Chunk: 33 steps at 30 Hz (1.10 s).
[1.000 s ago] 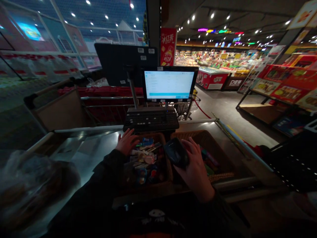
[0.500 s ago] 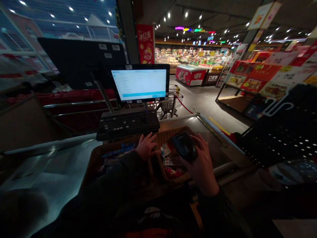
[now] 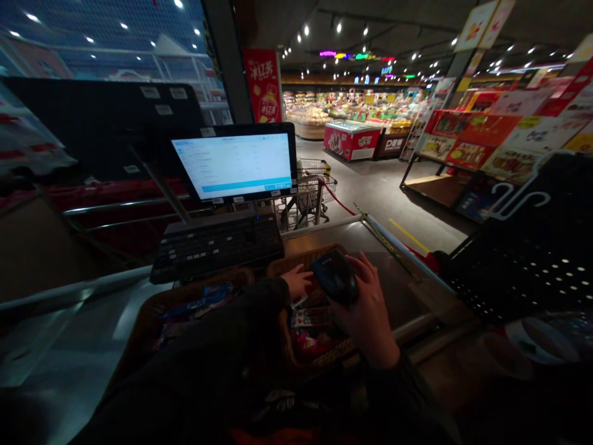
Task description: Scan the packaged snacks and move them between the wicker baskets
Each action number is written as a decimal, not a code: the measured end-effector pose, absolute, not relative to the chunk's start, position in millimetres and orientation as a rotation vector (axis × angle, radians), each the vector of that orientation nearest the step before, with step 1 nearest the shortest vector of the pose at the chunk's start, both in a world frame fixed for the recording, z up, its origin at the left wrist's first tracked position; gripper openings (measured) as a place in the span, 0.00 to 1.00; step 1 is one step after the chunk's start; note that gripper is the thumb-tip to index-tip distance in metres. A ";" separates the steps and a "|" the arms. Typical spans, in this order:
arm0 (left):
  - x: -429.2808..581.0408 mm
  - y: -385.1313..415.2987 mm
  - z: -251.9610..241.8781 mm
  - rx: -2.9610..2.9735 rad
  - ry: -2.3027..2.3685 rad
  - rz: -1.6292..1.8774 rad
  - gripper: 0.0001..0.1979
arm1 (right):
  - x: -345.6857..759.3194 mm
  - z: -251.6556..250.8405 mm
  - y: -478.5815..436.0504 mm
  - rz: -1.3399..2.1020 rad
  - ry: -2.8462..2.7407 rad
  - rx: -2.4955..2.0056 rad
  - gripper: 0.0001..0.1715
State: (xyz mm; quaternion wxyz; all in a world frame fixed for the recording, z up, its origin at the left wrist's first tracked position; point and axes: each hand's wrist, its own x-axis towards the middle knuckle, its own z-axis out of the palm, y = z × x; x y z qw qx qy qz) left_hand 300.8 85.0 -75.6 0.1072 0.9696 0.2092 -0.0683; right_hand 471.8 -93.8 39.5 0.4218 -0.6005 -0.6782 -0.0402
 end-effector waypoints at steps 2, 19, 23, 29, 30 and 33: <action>306.0 85.4 -88.1 2.846 0.574 -0.216 0.12 | 476.1 39.1 -89.1 -0.094 -1.688 -1.506 0.26; 307.2 102.4 -12.7 2.856 0.679 0.115 0.08 | 495.5 35.1 -71.4 -0.152 -1.666 -1.503 0.27; 276.0 104.4 52.8 2.748 0.965 0.477 0.05 | 492.4 37.0 -75.4 -0.179 -1.645 -1.494 0.26; 228.1 97.7 107.9 2.468 1.075 1.071 0.05 | 475.4 48.5 -82.2 -0.193 -1.696 -1.414 0.25; 222.2 98.1 112.2 2.424 1.069 1.144 0.06 | 471.1 50.9 -83.4 -0.192 -1.712 -1.394 0.25; 206.6 98.8 122.6 2.316 1.073 1.287 0.06 | 456.2 58.2 -86.8 -0.173 -1.773 -1.347 0.28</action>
